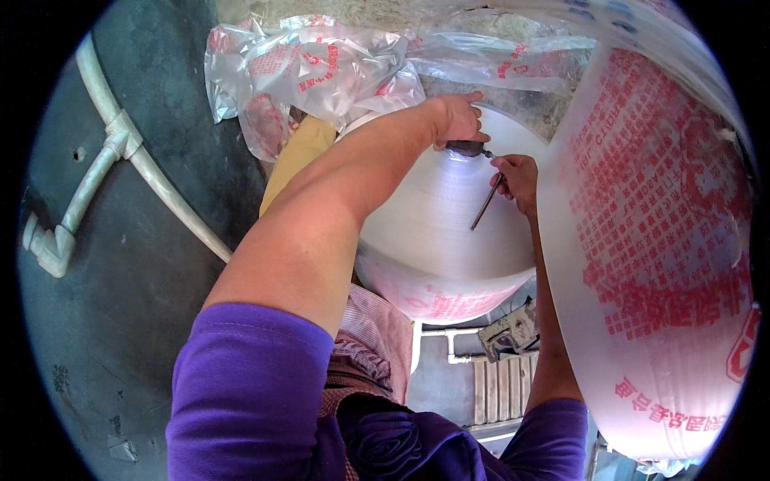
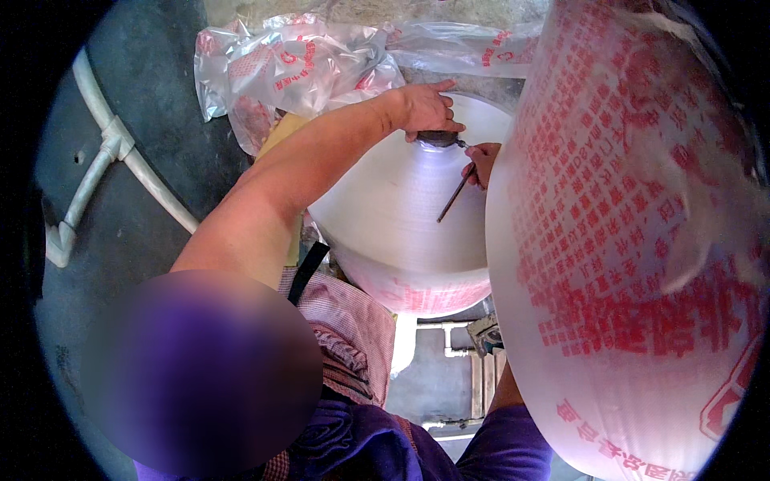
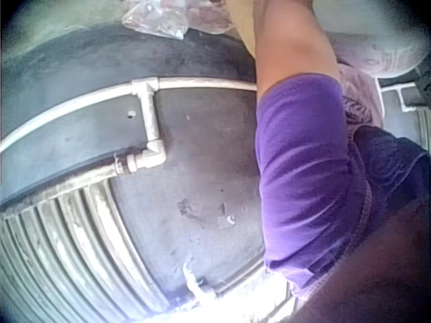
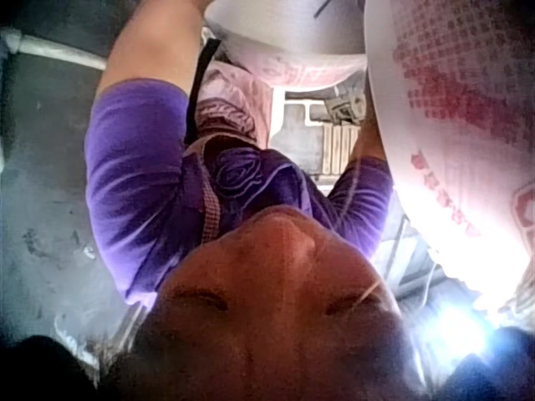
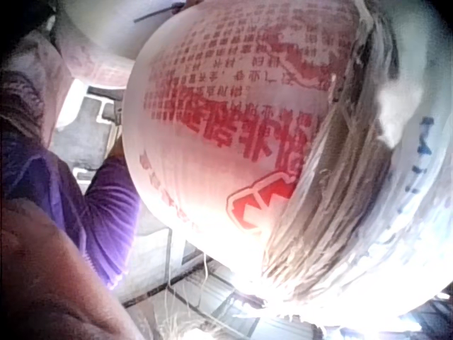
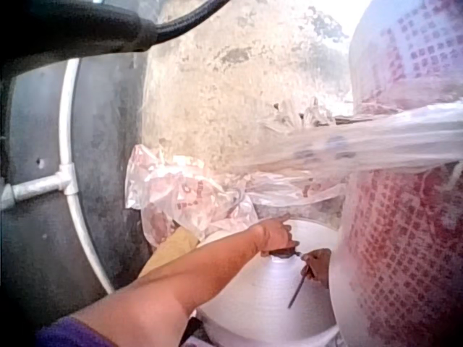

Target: The person wraps a large white spool with a clear plastic sheet, securing it with a metal rod and tightening it with a wrench. They then remove the plastic wrapping from the spool and place it on a conveyor belt.

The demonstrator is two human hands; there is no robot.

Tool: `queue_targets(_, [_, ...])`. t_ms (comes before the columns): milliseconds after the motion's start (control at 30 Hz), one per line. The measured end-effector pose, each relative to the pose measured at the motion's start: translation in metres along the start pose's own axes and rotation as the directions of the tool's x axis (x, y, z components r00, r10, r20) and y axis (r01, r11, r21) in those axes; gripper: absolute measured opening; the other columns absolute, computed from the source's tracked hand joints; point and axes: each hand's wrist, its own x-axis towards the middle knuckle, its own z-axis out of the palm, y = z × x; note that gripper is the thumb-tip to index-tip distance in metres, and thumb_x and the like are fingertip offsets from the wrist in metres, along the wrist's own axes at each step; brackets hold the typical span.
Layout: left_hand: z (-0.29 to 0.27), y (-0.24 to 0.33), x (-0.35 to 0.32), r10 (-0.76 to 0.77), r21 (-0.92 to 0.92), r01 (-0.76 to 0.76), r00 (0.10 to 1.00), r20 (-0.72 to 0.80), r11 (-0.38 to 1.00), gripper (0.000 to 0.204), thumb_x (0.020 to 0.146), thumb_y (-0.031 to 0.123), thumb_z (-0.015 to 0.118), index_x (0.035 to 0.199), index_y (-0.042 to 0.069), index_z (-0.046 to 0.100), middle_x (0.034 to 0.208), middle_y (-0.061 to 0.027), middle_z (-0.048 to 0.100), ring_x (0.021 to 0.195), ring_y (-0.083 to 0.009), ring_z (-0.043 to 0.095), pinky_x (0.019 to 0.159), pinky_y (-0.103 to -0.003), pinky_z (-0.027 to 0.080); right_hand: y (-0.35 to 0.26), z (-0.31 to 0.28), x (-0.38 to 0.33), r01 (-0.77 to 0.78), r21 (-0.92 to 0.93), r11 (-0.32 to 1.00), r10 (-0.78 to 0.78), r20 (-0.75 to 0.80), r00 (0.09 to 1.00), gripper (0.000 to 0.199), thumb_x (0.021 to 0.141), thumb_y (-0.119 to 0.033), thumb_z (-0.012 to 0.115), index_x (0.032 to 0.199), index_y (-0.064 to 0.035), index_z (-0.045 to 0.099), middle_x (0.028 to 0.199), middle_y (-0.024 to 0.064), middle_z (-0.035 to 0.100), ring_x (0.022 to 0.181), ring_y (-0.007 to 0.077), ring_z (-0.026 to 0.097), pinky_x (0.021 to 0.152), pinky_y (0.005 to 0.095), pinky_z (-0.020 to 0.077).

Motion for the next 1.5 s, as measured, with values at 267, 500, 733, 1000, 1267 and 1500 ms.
queue_targets(267, [-0.002,-0.001,0.001,0.008,0.005,-0.008,1.0,0.006,1.0,0.094,0.054,0.025,0.08,0.135,0.02,0.034,0.109,0.0012,0.059,0.112,-0.0214,0.048,0.109,-0.051,0.01,0.0,0.0,0.0,-0.032,-0.011,0.999,0.032,0.022,0.999,0.022,0.088,-0.019,0.049,0.09,0.0006,0.059,0.059,0.0074,0.057,0.04,0.0084,0.047,0.033,0.0201,0.0321])
queue_targets(500, [0.001,-0.001,0.002,0.013,0.006,-0.013,1.0,0.004,1.0,0.095,0.053,0.026,0.081,0.136,0.02,0.034,0.11,0.0019,0.059,0.112,-0.0213,0.048,0.109,-0.051,0.011,0.009,-0.011,0.018,-0.172,0.199,0.965,0.128,0.213,0.969,0.021,0.087,-0.018,0.05,0.087,0.001,0.059,0.061,0.0081,0.058,0.044,0.0084,0.047,0.034,0.0203,0.0328])
queue_targets(733, [0.0,-0.001,0.003,0.008,0.015,-0.009,0.999,0.032,1.0,0.096,0.052,0.024,0.081,0.136,0.02,0.034,0.108,0.0013,0.059,0.112,-0.0213,0.048,0.11,-0.05,0.01,-0.009,0.005,0.003,-0.062,0.052,0.997,0.06,0.048,0.997,0.019,0.087,-0.015,0.051,0.083,0.002,0.058,0.059,0.0091,0.057,0.04,0.0103,0.047,0.034,0.0224,0.0333])
queue_targets(1000, [-0.002,-0.001,0.003,-0.004,0.017,0.004,0.999,0.046,1.0,0.096,0.052,0.022,0.08,0.136,0.019,0.034,0.108,0.0015,0.06,0.111,-0.0206,0.049,0.11,-0.05,0.01,-0.015,0.017,-0.003,-0.035,0.032,0.999,0.037,-0.067,0.997,0.018,0.086,-0.01,0.049,0.091,0.0045,0.057,0.062,0.0085,0.057,0.044,0.0104,0.05,0.037,0.024,0.0375])
queue_targets(1267, [0.007,-0.003,0.003,0.008,-0.006,-0.008,1.0,-0.023,1.0,0.091,0.053,0.023,0.08,0.133,0.019,0.038,0.103,0.0004,0.062,0.11,-0.0215,0.05,0.109,-0.05,0.012,-0.003,0.036,-0.046,0.28,0.076,0.957,-0.281,-0.009,0.96,0.026,0.082,-0.001,0.048,0.107,0.0019,0.055,0.079,0.0082,0.059,0.066,0.0145,0.061,0.058,0.0256,0.0512])
queue_targets(1500, [-0.008,-0.006,0.004,0.029,0.025,-0.032,0.995,0.097,0.999,0.088,0.054,0.022,0.079,0.132,0.019,0.039,0.103,0.0025,0.062,0.112,-0.0232,0.048,0.11,-0.049,0.011,-0.041,0.025,-0.038,0.274,-0.038,0.961,-0.277,-0.121,0.953,0.028,0.088,-0.024,0.056,0.099,0.0005,0.06,0.066,0.0065,0.057,0.056,0.012,0.061,0.048,0.0225,0.0478])
